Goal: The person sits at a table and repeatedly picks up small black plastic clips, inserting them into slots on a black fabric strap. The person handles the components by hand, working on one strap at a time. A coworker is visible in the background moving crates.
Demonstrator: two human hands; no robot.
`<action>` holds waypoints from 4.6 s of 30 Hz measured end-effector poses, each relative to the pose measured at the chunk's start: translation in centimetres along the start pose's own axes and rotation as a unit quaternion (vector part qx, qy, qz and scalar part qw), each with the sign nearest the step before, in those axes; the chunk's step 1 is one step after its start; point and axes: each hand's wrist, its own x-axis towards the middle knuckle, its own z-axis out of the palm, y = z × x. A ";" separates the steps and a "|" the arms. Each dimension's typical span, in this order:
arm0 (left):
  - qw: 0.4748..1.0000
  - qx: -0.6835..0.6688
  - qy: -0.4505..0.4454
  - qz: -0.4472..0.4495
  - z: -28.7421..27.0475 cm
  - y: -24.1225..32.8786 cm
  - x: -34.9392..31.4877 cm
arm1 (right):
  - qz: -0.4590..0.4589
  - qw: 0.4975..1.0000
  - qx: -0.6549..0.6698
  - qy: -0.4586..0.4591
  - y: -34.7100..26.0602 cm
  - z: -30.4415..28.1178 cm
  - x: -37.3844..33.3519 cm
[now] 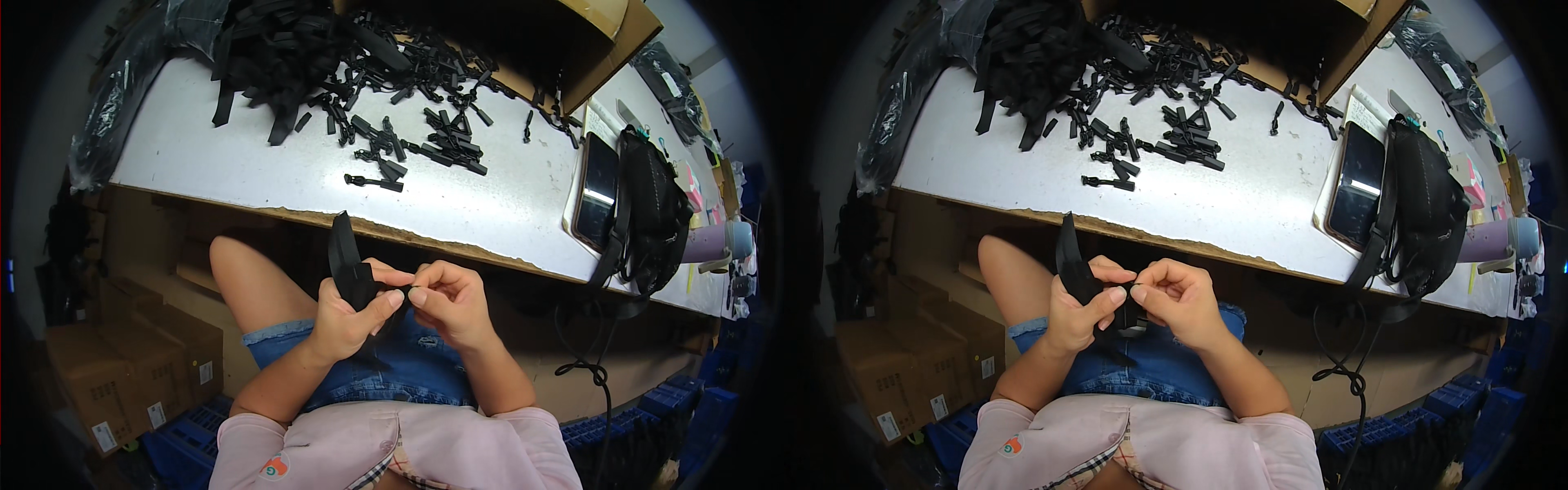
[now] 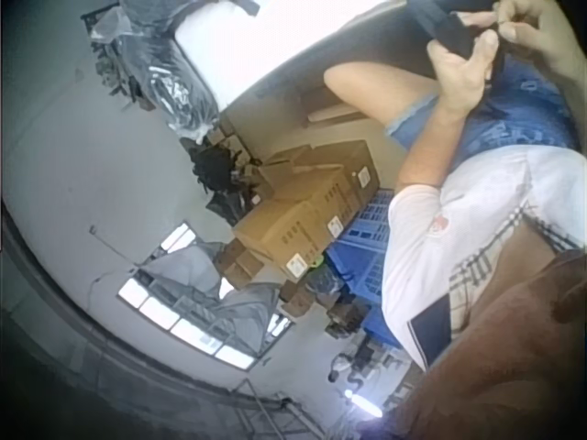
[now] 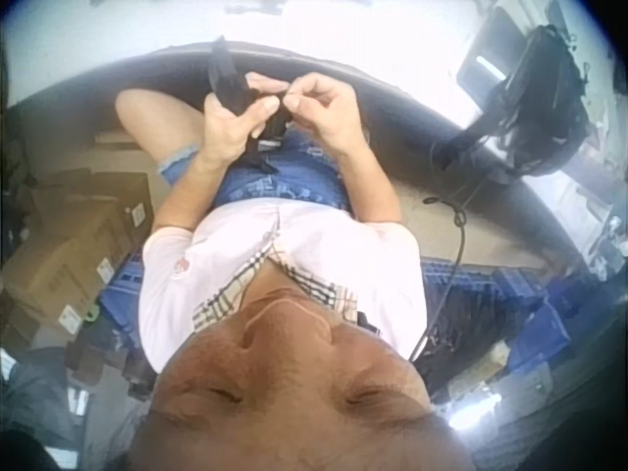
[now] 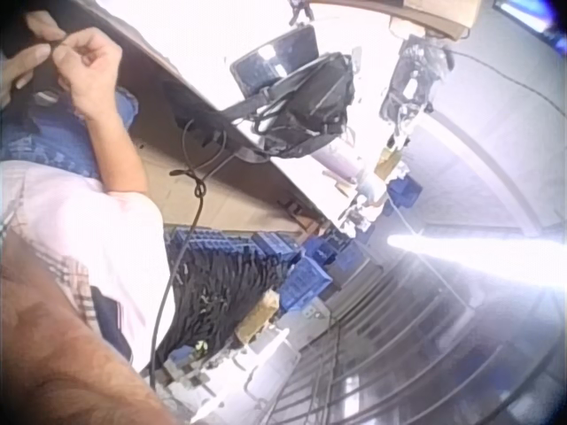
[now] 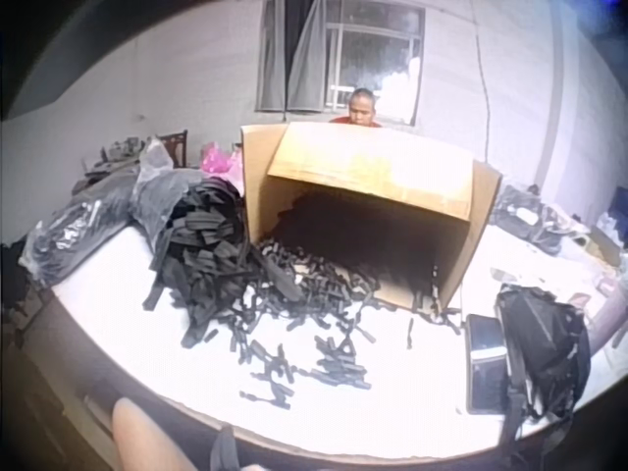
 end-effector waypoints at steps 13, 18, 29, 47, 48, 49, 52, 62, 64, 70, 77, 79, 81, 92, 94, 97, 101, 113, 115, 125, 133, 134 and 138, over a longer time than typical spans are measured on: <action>0.999 0.041 0.009 0.003 0.0 0.0 0.0 | -0.012 1.000 0.022 0.005 0.9 -0.1 -0.2; 0.999 0.036 0.040 -0.006 0.3 -0.2 -0.1 | -0.242 0.940 -0.225 0.082 2.2 1.2 -0.1; 0.998 0.051 0.036 0.017 0.3 -0.4 -0.3 | -0.257 0.915 -0.310 0.034 2.0 0.3 0.1; 0.996 0.073 -0.041 0.027 -0.7 0.9 -0.3 | -0.294 0.902 -0.316 -0.002 2.0 0.3 0.0; 0.998 0.058 -0.036 0.011 -0.7 0.9 -0.4 | -0.328 0.879 -0.346 -0.001 1.8 0.4 0.2; 0.998 0.048 -0.028 0.006 -0.7 0.8 -0.4 | -0.360 0.854 -0.375 0.002 1.7 0.4 0.3; 0.999 0.050 -0.003 0.011 -0.7 0.5 -0.7 | -0.387 0.822 -0.418 0.003 1.9 0.3 0.2; 0.971 0.179 -0.007 0.157 -0.2 0.0 -0.8 | -0.286 0.877 -0.385 -0.036 -0.5 1.0 0.1; 0.983 0.132 0.004 0.124 -0.1 0.1 -0.9 | -0.256 0.887 -0.382 -0.049 -0.6 1.0 -0.1; 0.998 0.028 0.061 -0.007 -0.9 0.2 -0.4 | -0.205 0.846 -0.483 -0.093 0.8 0.8 0.0; 0.996 0.042 0.079 0.003 -0.8 0.2 -0.4 | -0.149 0.871 -0.455 -0.110 1.7 0.5 0.4; 0.995 0.030 0.094 -0.001 -0.6 0.2 -0.4 | -0.157 0.890 -0.417 -0.093 2.1 0.4 0.3; 0.992 0.015 0.124 -0.010 -0.3 0.3 -0.5 | -0.172 0.908 -0.378 -0.059 2.5 0.4 0.1; 0.975 0.216 0.059 -0.004 -1.0 -1.3 -2.3 | -0.156 0.979 -0.114 0.064 1.0 0.9 0.0; 0.965 0.257 0.043 -0.006 -1.3 -0.9 -2.3 | -0.172 0.979 -0.072 0.079 0.2 -0.6 0.3; 0.952 0.305 0.015 -0.006 -1.7 -0.5 -1.8 | -0.201 0.975 -0.071 0.062 -0.7 -0.9 0.5; 0.980 0.152 -0.007 -0.125 -1.1 0.2 -1.2 | -0.243 0.935 -0.253 0.045 -0.5 0.5 0.3; 0.976 0.213 0.023 0.037 -0.7 -1.5 -1.2 | -0.323 0.807 -0.493 0.038 -0.3 1.2 -0.3; 0.978 0.204 0.039 0.023 -0.6 -1.7 -1.3 | -0.368 0.780 -0.503 0.048 0.1 1.3 -0.2; 0.982 0.159 0.015 0.097 -0.2 -1.3 -0.9 | -0.401 0.758 -0.513 0.030 -0.4 1.5 -0.3; 0.971 0.185 -0.025 0.152 -0.6 -1.6 -0.7 | -0.351 0.791 -0.501 0.020 -1.0 1.5 -0.7; 0.974 0.170 -0.026 0.144 -0.4 -1.3 -0.7 | -0.344 0.798 -0.495 0.019 -1.0 1.5 -0.7; 0.984 0.119 0.005 0.133 -0.2 -0.2 -0.9 | -0.345 0.811 -0.473 0.004 -1.2 1.8 -0.5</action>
